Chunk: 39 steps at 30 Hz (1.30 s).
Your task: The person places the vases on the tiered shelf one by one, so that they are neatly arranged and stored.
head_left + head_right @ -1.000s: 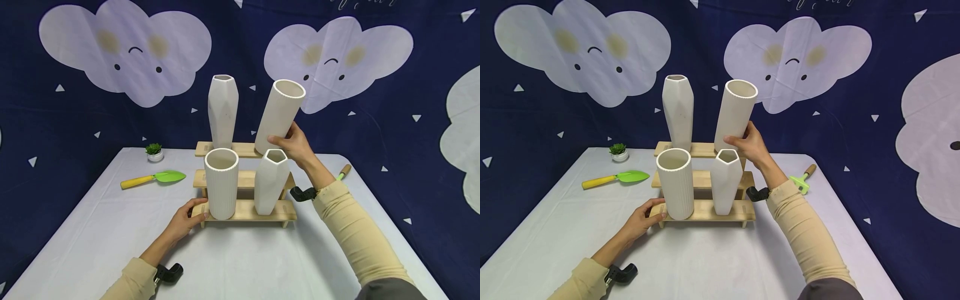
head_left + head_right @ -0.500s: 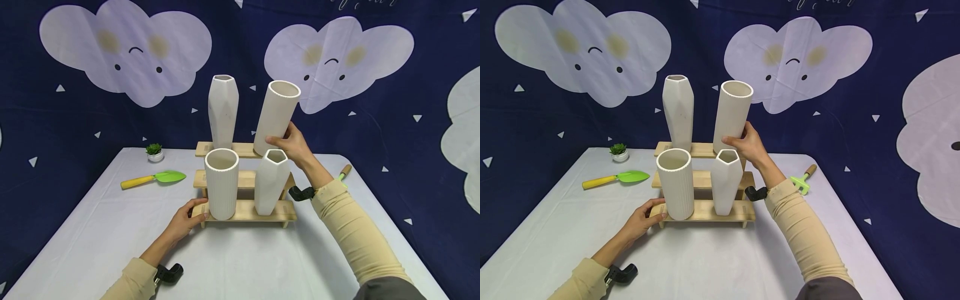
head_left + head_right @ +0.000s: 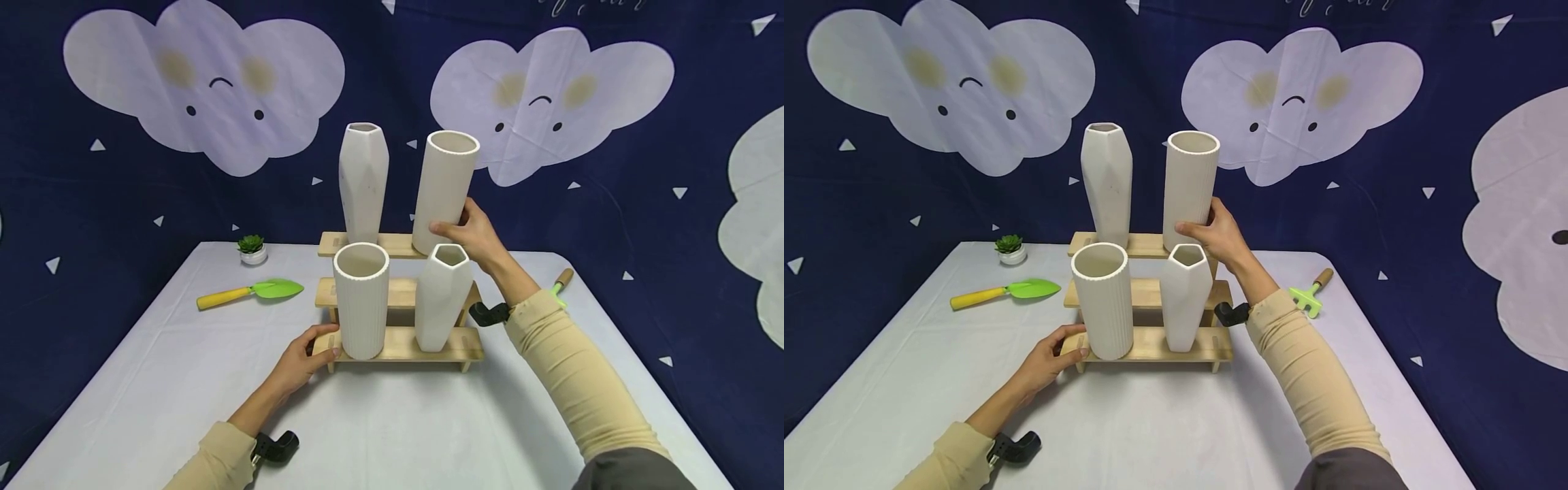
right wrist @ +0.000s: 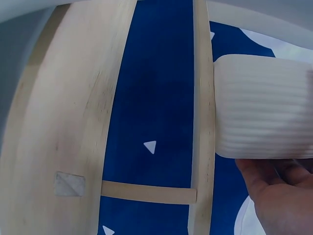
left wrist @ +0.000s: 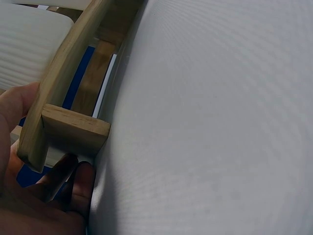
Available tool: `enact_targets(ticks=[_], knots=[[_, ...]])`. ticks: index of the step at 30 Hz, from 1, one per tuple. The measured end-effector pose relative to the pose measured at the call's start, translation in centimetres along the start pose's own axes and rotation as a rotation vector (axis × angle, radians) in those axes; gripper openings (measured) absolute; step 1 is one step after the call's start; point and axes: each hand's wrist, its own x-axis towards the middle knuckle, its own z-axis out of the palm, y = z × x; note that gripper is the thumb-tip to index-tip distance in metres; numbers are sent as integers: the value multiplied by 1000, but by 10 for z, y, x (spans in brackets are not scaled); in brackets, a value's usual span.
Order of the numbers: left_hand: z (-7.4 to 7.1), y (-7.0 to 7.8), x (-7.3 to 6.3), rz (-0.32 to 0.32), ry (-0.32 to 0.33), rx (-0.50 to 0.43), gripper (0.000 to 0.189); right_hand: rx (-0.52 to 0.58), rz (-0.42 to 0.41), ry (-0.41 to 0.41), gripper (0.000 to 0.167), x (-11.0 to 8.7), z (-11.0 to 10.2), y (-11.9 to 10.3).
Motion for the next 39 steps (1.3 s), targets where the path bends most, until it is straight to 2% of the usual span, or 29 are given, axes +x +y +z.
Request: enact_targets(ticks=[15, 23, 30, 36, 39], knots=[[2, 0, 2, 6, 9, -4, 49, -21, 32, 11, 67, 4, -1, 2], [3, 0, 1, -10, 16, -2, 49, -44, 42, -16, 74, 2, -2, 4], [2, 0, -1, -13, 13, -7, 49, -69, 34, -17, 78, -6, -5, 8], [2, 1, -2, -20, 14, -6, 50, -47, 39, -4, 75, -24, -7, -10], [2, 1, -3, -18, 16, 0, 50, -29, 42, 7, 76, -26, -11, -5]])
